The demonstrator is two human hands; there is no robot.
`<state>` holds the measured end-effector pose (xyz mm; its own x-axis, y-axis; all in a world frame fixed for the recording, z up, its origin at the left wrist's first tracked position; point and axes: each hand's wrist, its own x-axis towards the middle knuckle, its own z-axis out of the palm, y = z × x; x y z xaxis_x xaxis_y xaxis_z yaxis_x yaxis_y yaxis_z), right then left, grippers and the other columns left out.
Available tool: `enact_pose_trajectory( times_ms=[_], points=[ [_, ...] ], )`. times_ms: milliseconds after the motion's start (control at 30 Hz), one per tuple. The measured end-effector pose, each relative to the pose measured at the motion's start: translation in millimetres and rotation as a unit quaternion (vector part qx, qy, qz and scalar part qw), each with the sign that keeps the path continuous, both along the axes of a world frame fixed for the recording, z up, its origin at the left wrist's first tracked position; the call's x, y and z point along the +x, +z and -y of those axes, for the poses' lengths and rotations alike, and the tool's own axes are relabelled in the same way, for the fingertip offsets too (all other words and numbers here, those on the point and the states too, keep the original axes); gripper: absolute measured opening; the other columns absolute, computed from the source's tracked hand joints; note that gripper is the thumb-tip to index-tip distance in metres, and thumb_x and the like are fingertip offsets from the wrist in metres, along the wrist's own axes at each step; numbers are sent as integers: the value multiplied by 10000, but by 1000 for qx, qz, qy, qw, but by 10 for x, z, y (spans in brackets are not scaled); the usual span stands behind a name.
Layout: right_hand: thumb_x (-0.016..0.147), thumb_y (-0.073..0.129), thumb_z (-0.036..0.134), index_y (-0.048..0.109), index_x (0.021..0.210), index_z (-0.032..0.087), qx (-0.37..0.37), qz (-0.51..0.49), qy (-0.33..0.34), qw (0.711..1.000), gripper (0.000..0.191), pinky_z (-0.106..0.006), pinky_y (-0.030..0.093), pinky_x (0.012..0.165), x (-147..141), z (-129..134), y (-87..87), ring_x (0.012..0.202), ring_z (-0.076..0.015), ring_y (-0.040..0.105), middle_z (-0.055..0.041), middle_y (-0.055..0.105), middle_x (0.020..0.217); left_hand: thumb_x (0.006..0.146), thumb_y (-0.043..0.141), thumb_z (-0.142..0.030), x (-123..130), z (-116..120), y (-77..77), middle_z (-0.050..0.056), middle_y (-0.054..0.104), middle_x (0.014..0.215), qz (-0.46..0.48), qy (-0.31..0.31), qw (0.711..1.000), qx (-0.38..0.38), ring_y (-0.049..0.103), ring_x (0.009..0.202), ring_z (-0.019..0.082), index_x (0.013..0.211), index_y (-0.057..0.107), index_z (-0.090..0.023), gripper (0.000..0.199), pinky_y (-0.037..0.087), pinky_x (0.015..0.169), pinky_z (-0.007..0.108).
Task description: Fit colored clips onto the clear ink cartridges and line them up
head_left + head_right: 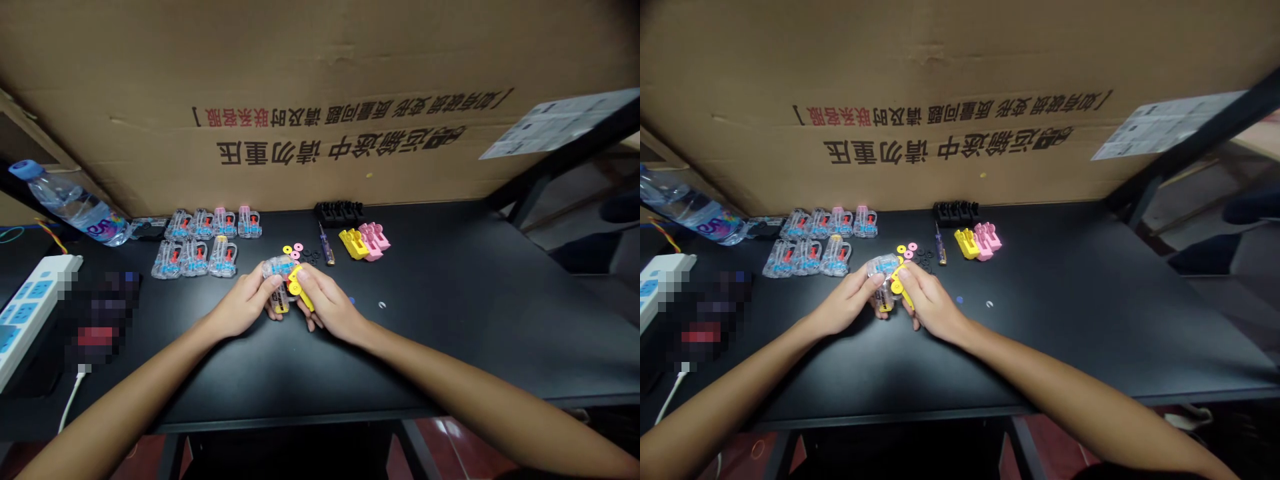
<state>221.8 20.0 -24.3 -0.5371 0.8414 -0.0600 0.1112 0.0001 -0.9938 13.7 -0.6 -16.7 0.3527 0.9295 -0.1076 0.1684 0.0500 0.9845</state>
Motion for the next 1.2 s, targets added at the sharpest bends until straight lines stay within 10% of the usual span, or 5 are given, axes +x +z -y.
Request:
enact_pose_trajectory(
  times_ms=[1200],
  points=[
    [1081, 400, 670, 501, 916, 255, 59, 50, -64, 995, 457, -250, 419, 370, -103, 100, 59, 395, -121, 490, 58, 513, 603, 1033, 490, -658, 96, 37, -27, 38, 750, 739, -12, 36, 999, -19, 765, 624, 239, 1194, 577, -180, 511, 643, 620, 354]
  ],
)
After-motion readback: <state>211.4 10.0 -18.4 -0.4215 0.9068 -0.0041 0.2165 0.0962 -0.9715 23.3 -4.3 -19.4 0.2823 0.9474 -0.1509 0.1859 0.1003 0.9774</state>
